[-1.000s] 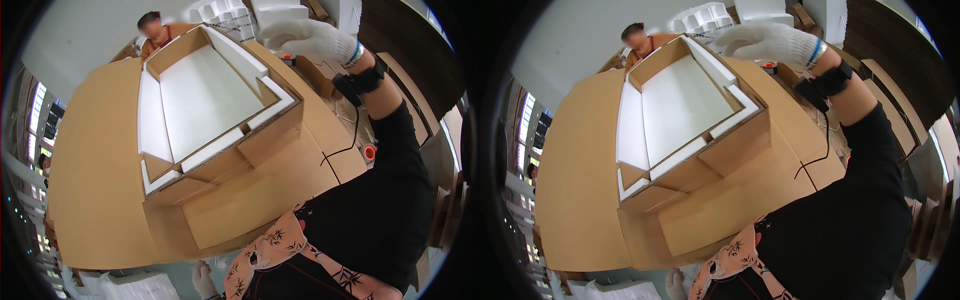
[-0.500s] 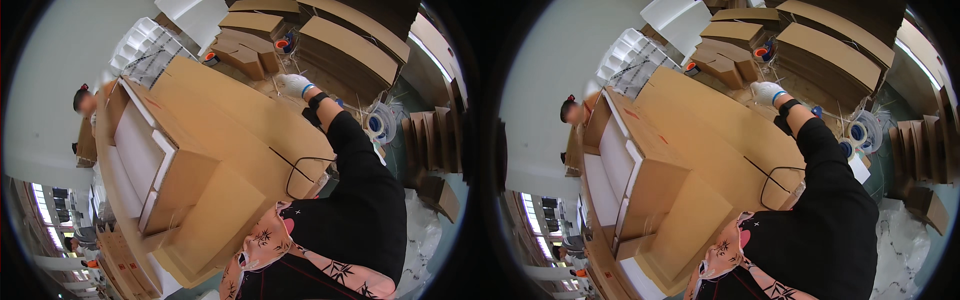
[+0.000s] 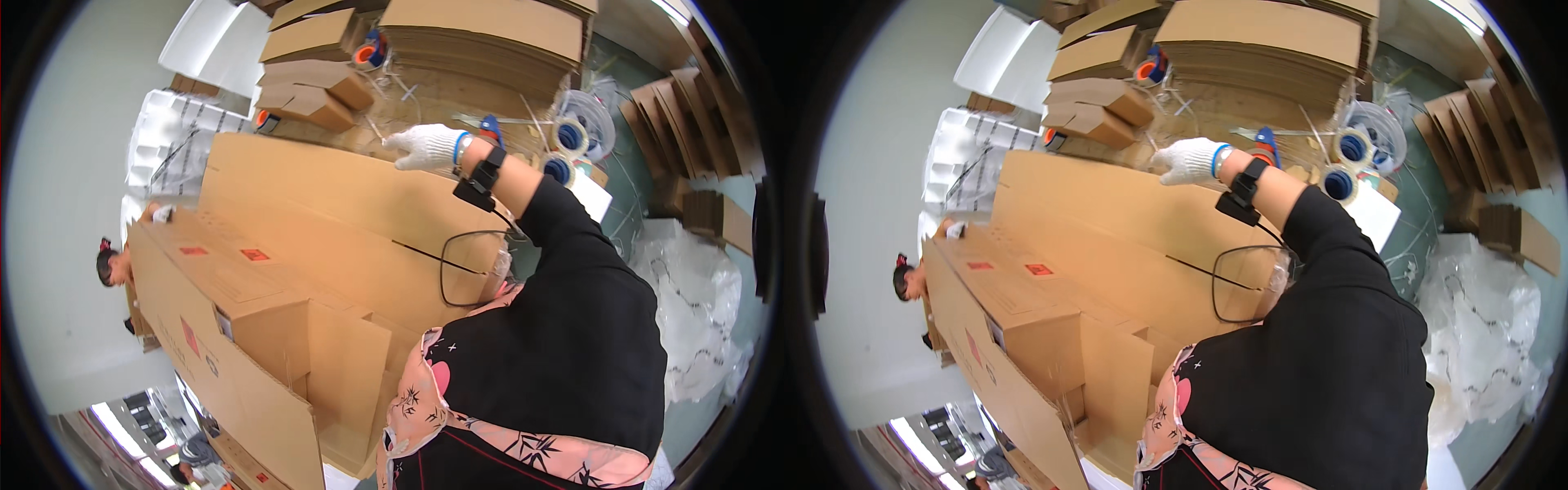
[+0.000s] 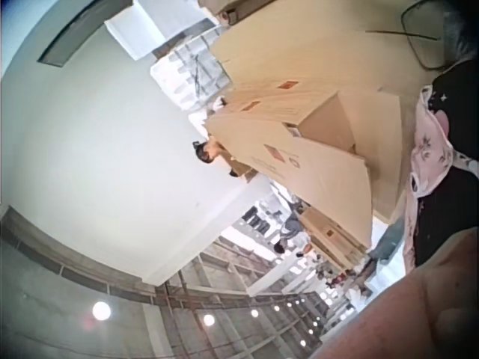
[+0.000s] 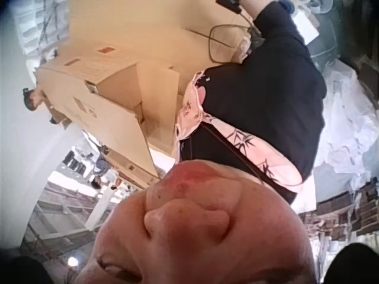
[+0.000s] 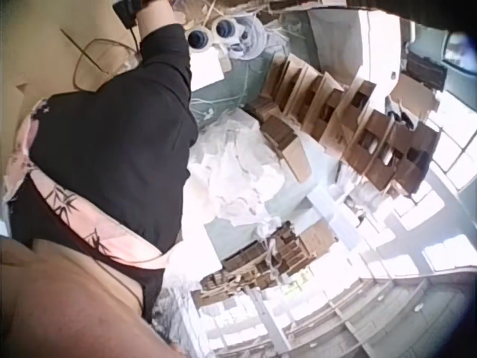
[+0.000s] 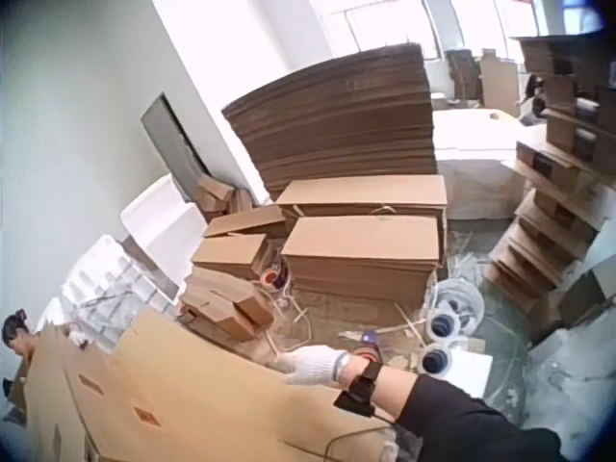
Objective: The person assembles cardboard boxes and packs them with white foam inserts. They place corner protectors and large foam sheets inside the boxes, then use a tape dispenser to seal the cardboard flaps. The process is repeated for multiple boxes in a warehouse setting.
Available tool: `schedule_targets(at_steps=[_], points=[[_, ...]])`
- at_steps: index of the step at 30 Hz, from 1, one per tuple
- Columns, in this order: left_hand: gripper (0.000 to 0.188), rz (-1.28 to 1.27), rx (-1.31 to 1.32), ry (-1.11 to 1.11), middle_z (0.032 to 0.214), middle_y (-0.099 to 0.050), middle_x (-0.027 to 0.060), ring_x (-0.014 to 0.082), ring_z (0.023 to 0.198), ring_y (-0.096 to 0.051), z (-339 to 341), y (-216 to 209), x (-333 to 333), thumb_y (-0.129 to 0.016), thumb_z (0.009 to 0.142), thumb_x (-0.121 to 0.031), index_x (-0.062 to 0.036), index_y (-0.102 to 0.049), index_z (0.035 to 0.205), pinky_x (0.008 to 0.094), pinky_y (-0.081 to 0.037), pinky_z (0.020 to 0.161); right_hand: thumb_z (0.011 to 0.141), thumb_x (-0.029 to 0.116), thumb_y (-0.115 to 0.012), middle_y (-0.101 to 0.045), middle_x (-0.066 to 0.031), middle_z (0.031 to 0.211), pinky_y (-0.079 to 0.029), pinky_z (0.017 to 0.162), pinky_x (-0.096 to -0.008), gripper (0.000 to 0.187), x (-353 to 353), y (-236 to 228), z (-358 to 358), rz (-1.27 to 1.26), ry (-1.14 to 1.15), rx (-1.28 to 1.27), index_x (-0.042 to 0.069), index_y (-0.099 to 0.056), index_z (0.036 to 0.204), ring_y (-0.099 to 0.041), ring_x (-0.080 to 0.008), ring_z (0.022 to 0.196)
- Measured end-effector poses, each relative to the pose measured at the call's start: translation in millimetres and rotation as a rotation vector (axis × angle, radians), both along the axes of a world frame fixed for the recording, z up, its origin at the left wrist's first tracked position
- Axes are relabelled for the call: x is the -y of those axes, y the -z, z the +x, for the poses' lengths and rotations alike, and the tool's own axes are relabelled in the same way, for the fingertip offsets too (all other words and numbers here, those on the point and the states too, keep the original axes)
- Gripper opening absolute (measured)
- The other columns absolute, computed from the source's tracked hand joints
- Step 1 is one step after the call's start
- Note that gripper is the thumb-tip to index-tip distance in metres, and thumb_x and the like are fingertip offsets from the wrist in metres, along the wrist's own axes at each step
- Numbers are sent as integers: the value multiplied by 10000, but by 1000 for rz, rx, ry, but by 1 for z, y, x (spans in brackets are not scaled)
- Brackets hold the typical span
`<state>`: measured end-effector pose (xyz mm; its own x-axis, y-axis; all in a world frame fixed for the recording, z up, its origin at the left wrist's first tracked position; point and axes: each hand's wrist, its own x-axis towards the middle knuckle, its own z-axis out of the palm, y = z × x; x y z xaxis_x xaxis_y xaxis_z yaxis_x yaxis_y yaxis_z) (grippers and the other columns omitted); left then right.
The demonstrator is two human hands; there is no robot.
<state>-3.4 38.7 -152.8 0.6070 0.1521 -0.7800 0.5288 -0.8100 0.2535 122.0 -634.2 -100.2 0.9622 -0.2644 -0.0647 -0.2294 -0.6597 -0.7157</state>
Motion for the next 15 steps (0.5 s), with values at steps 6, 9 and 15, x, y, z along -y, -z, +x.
schedule_targets(at_steps=[6, 9, 15], points=[[434, -28, -20, 207, 1181, -679, 176, 285, 1110, -647, 17, 21, -2, -626, 922, -267, 22, -628, 1246, 364, -491, 971, 891, 386, -598, -674, -185, 1207, -500, 963, -415, 531, -14, -9, -161, 92, 191, -118, 65, -590, 1314, -643, -350, 1117], [436, -67, -42, 315, 1190, -677, 179, 289, 1119, -645, 12, 46, -2, -626, 924, -274, 17, -630, 1248, 365, -489, 977, 887, 387, -602, -673, -180, 1213, -497, 974, -403, 538, -37, -3, -232, 145, 240, -121, 58, -589, 1311, -638, -344, 1133], [439, -151, -96, 538, 1206, -674, 184, 298, 1137, -641, -23, 102, 7, -625, 926, -290, 7, -633, 1250, 369, -485, 989, 862, 364, -595, -710, -143, 899, -535, 740, -405, 378, -93, -10, -378, -210, 139, -113, 144, -680, 1157, -686, -319, 812]])
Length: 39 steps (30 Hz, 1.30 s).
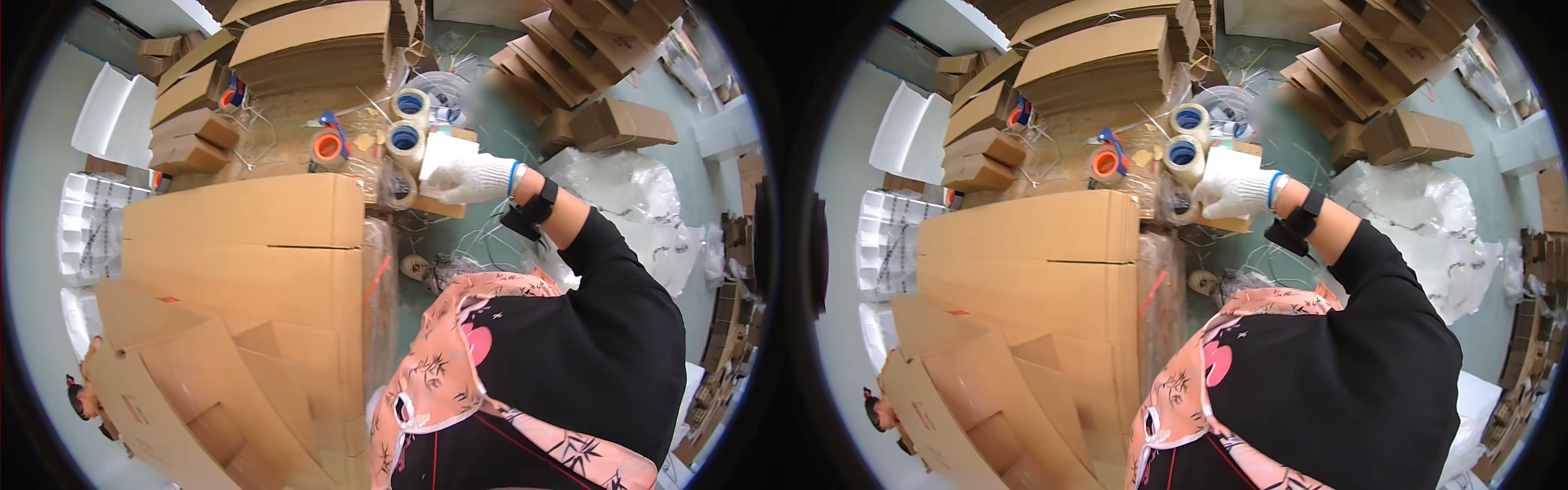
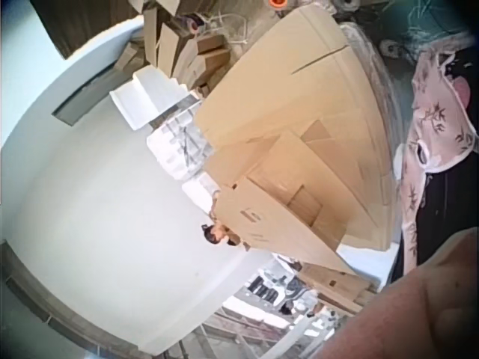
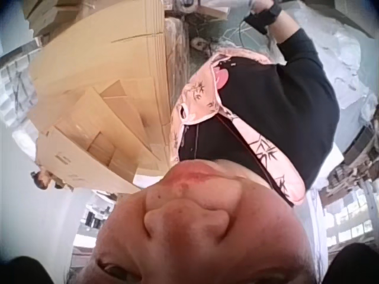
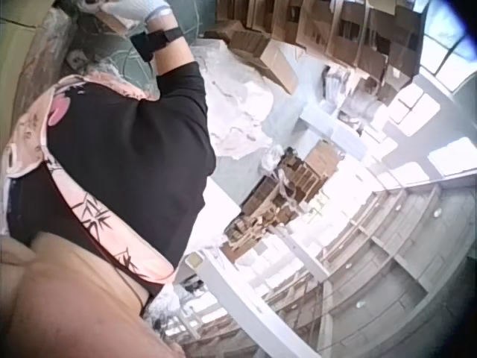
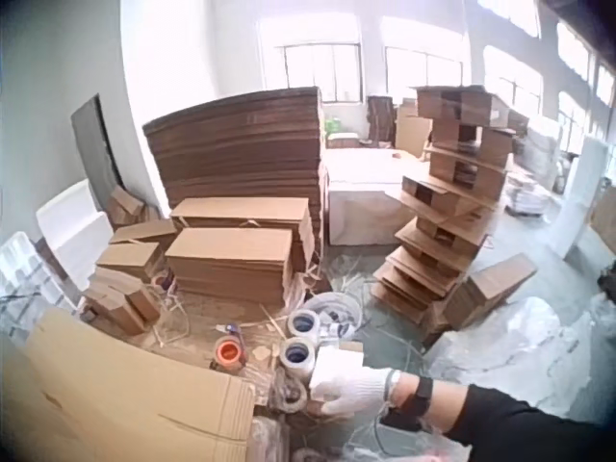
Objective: The person assembles cardboard boxes and packs them with white foam inserts. They place corner protectors and large foam sheets inside the boxes, then use a tape dispenser to seal the cardboard flaps. The process is repeated for multiple boxes in a warehouse setting.
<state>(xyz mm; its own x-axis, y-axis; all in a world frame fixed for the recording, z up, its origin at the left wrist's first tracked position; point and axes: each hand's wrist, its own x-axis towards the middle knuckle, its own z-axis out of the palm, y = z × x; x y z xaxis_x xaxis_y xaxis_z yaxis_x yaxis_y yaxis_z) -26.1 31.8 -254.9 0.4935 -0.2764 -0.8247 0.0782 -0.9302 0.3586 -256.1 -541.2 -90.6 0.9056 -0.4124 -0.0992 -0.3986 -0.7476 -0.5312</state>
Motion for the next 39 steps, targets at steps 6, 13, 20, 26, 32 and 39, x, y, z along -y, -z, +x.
schedule_targets(at_steps=[6, 13, 20, 26, 32, 39], points=[[442, -116, 8, 266, 1222, -670, 190, 306, 1155, -637, -38, 5, 61, -624, 929, -305, -4, -636, 1253, 372, -480, 1001, 858, 323, -589, -705, -202, 979, -530, 834, -432, 398, -6, -46, -109, 116, 255, -304, 76, -656, 1163, -674, -380, 928], [413, -436, 319, 486, 1201, -685, 187, 300, 1142, -646, -42, -51, 280, -627, 938, -288, 2, -650, 1230, 371, -483, 1004, 838, 319, -628, -717, -176, 997, -540, 850, -440, 403, 85, -11, -193, 58, 334, -389, 77, -658, 1158, -679, -370, 952], [436, -497, 859, 369, 1194, -659, 227, 363, 1109, -633, 6, -66, 553, -632, 893, -274, 3, -633, 1231, 442, -499, 960, 818, 273, -640, -708, -207, 997, -527, 868, -463, 383, 213, 53, -248, 17, 144, -455, 67, -664, 1140, -668, -381, 976], [428, 7, 998, 414, 1155, -671, 225, 369, 1071, -650, 40, -53, 660, -641, 867, -324, -20, -644, 1168, 465, -525, 906, 812, 277, -646, -709, -186, 1014, -528, 851, -467, 394, 303, 53, -267, 115, 208, -475, 62, -661, 1141, -667, -380, 960], [409, 126, 828, 505, 980, -695, 244, 406, 929, -678, 61, -31, 682, -638, 838, -419, -32, -687, 960, 503, -539, 827, 835, 288, -643, -690, -179, 1137, -515, 919, -459, 424, 382, 83, -249, 39, 235, -564, 65, -643, 1196, -644, -371, 1062], [370, 96, 816, 558, 886, -684, 227, 412, 855, -665, 21, -31, 710, -687, 836, -385, -27, -656, 924, 499, -526, 756, 871, 329, -596, -688, -197, 1023, -525, 850, -464, 333, 580, 177, -143, -54, 144, -512, 50, -661, 1042, -657, -384, 980]])
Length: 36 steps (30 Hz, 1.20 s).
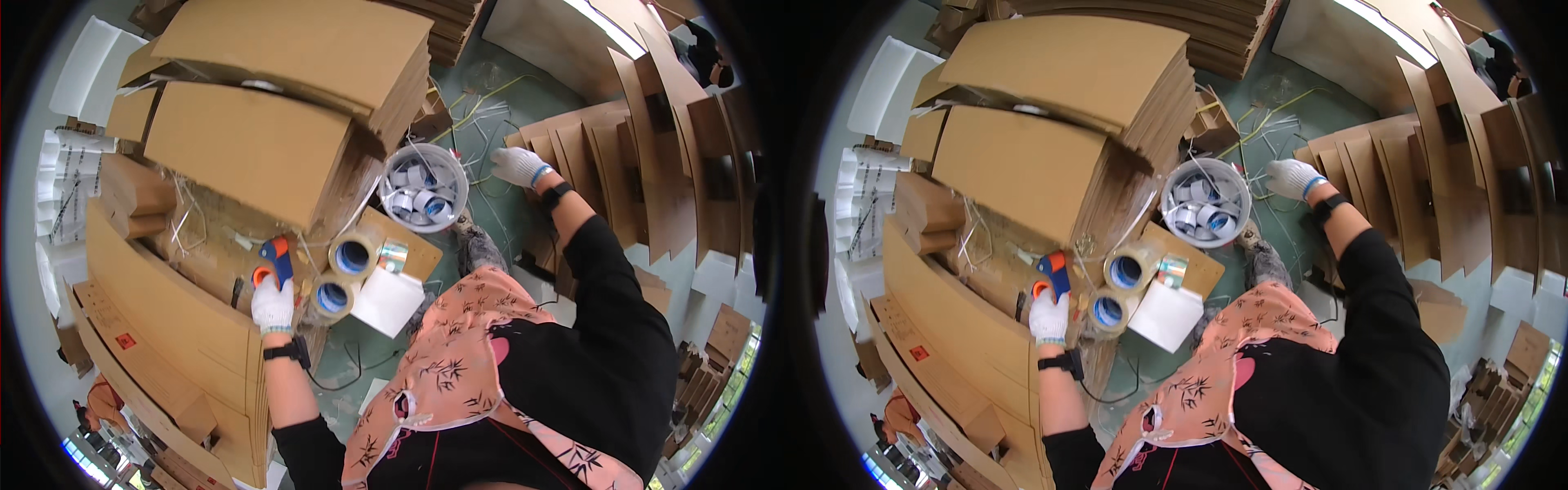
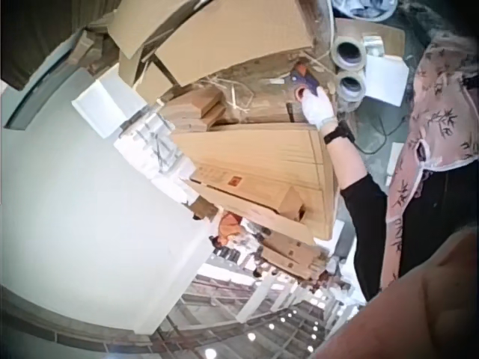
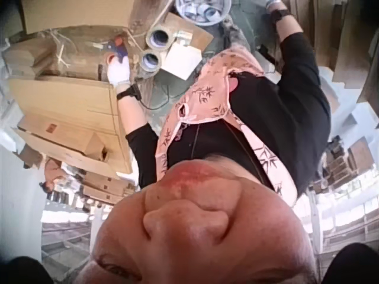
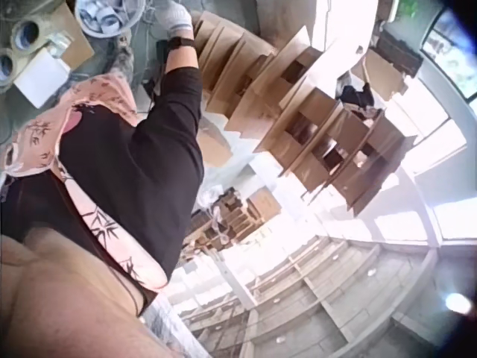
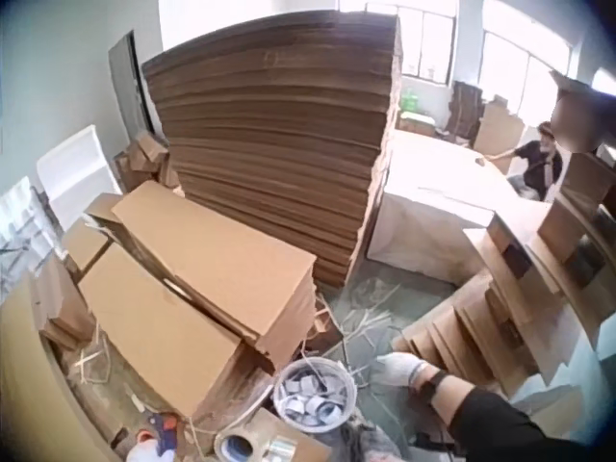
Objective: The person assembles cardboard boxes and packs them with white foam inserts. They place corner protectors and large foam sheets inside the boxes, then use a tape dispenser to seal the cardboard flaps. The process is repeated for multiple boxes in a warehouse setting.
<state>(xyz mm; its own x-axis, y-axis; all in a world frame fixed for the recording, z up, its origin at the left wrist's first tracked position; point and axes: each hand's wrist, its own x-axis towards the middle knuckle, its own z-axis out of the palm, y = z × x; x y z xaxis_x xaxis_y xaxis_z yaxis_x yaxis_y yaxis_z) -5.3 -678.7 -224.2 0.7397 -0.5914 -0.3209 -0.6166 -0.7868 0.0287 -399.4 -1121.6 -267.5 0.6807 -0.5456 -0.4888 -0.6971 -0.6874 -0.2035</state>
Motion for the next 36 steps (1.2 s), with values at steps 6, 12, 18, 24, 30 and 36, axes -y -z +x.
schedule_targets(at_steps=[6, 12, 18, 24, 30, 36], points=[[350, 152, 81, -182, 832, -672, 235, 426, 817, -647, -20, -8, 32, -690, 854, -378, -33, -695, 915, 502, -512, 737, 838, 271, -605, -700, -219, 1064, -530, 899, -458, 354, 135, 119, 146, 73, 133, 172, 40, -684, 1093, -665, -384, 1025], [339, 97, -29, -56, 1083, -683, 164, 332, 975, -656, -8, 33, -49, -603, 913, -252, -44, -622, 1181, 463, -534, 820, 862, 178, -558, -635, -202, 1243, -500, 975, -444, 393, 189, 221, 227, 4, 43, 149, 63, -618, 1233, -606, -359, 1167], [328, 70, -121, -216, 1041, -697, 164, 337, 944, -672, -21, 16, -37, -610, 906, -281, -62, -646, 1147, 451, -546, 792, 879, 221, -547, -674, -186, 1213, -528, 929, -431, 451, 223, 273, 248, 66, 75, 10, 76, -581, 1304, -654, -334, 1112], [321, 16, -87, -197, 1000, -710, 165, 342, 914, -687, -21, -6, -7, -617, 898, -311, -79, -670, 1113, 439, -558, 764, 836, 542, -634, -722, -164, 1044, -547, 827, -476, 503, 231, 288, 212, 45, 67, 108, 125, -721, 1104, -687, -354, 971], [317, -92, -34, -231, 958, -723, 166, 348, 883, -703, -2, 11, 33, -623, 891, -340, -96, -694, 1080, 427, -571, 736, 898, 517, -575, -700, -233, 960, -510, 823, -514, 511, 244, 289, 71, 73, 86, 176, 28, -714, 948, -650, -441, 918], [317, 229, -11, -444, 998, -717, 153, 360, 919, -689, -4, -46, 109, -680, 826, -335, -133, -710, 1068, 454, -560, 759, 946, 399, -552, -657, -267, 837, -499, 755, -538, 420, 200, 194, -11, 159, -37, 82, 14, -668, 825, -634, -466, 860]])
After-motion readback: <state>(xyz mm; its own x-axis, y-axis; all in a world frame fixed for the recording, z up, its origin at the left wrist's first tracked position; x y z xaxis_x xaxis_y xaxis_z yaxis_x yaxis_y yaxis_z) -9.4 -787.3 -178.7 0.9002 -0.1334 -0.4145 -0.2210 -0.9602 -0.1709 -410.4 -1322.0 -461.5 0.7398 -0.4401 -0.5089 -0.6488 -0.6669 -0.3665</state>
